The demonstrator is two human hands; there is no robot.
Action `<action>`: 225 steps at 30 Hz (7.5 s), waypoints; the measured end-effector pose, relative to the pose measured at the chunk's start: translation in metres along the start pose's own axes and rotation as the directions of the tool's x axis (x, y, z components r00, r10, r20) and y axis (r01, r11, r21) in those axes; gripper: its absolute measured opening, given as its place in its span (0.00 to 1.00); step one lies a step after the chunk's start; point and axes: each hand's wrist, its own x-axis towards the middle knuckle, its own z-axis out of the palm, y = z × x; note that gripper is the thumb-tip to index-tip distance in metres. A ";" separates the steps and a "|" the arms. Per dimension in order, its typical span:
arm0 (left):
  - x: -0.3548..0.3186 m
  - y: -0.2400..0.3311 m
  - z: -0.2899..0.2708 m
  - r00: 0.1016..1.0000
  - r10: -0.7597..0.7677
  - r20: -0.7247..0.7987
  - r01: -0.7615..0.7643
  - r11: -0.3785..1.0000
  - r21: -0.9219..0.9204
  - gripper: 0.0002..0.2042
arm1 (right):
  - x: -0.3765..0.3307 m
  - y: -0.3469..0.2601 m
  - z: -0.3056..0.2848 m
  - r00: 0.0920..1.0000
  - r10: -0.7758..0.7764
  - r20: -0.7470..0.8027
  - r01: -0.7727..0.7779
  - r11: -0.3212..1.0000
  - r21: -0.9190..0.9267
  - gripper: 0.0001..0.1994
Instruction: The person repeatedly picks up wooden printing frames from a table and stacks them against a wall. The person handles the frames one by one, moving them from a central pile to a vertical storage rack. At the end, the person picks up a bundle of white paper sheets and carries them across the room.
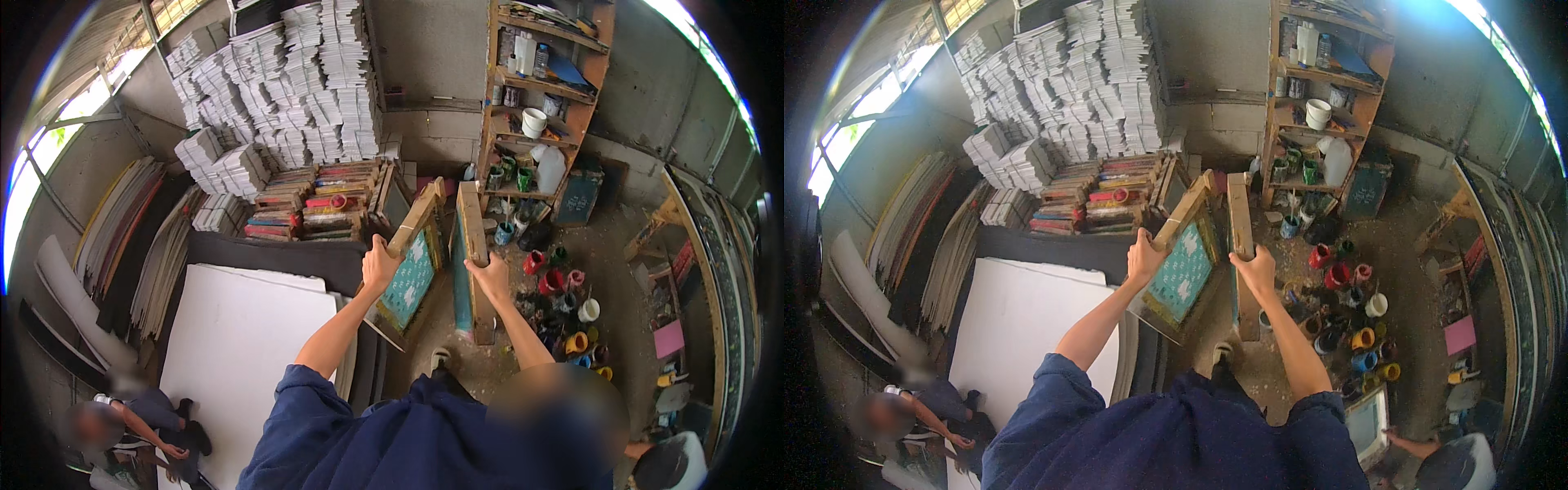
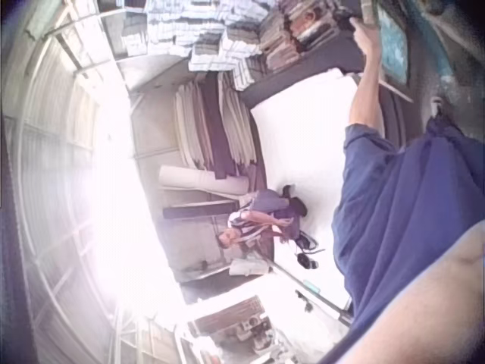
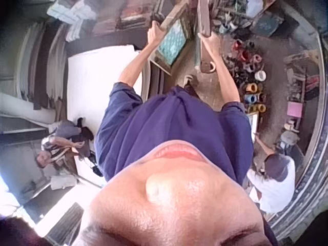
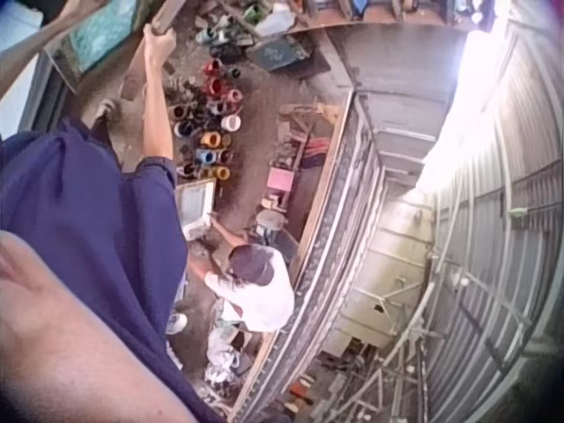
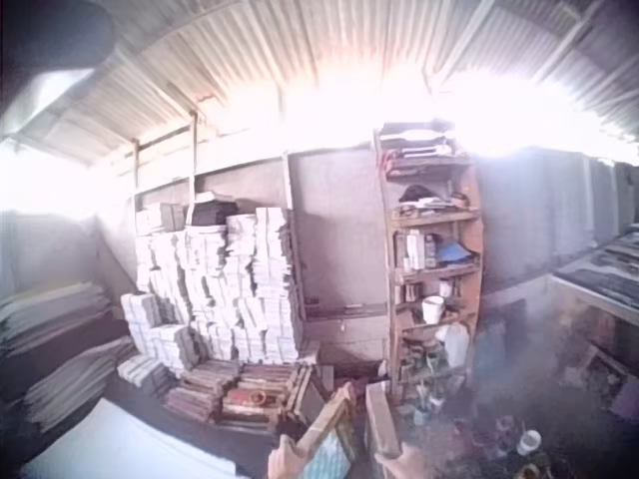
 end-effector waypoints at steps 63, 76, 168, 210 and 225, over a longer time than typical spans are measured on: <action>0.520 -0.271 0.429 0.951 0.051 0.306 -0.101 0.983 0.151 0.26 | 0.574 0.330 0.518 0.624 0.537 0.568 -0.343 0.841 -0.418 0.33; 0.501 -0.217 0.380 0.985 -0.007 0.174 -0.011 0.995 0.103 0.28 | 0.547 0.305 0.427 0.796 0.458 0.396 -0.398 0.889 -0.228 0.24; -1.587 -0.044 -0.020 -0.880 -0.161 0.447 -0.443 -0.061 -0.895 0.13 | -1.610 -0.065 0.158 -0.942 0.230 0.243 0.227 -0.096 0.969 0.14; -2.638 -0.338 -0.340 -0.978 0.084 -0.190 0.191 0.008 -0.982 0.21 | -2.675 0.051 -0.121 -0.964 0.265 0.028 0.127 0.366 0.922 0.18; -2.694 -0.387 -0.341 -0.961 -0.075 0.266 -0.252 -0.161 -0.954 0.35 | -2.722 0.107 -0.137 -0.898 0.144 0.417 0.433 0.468 0.770 0.35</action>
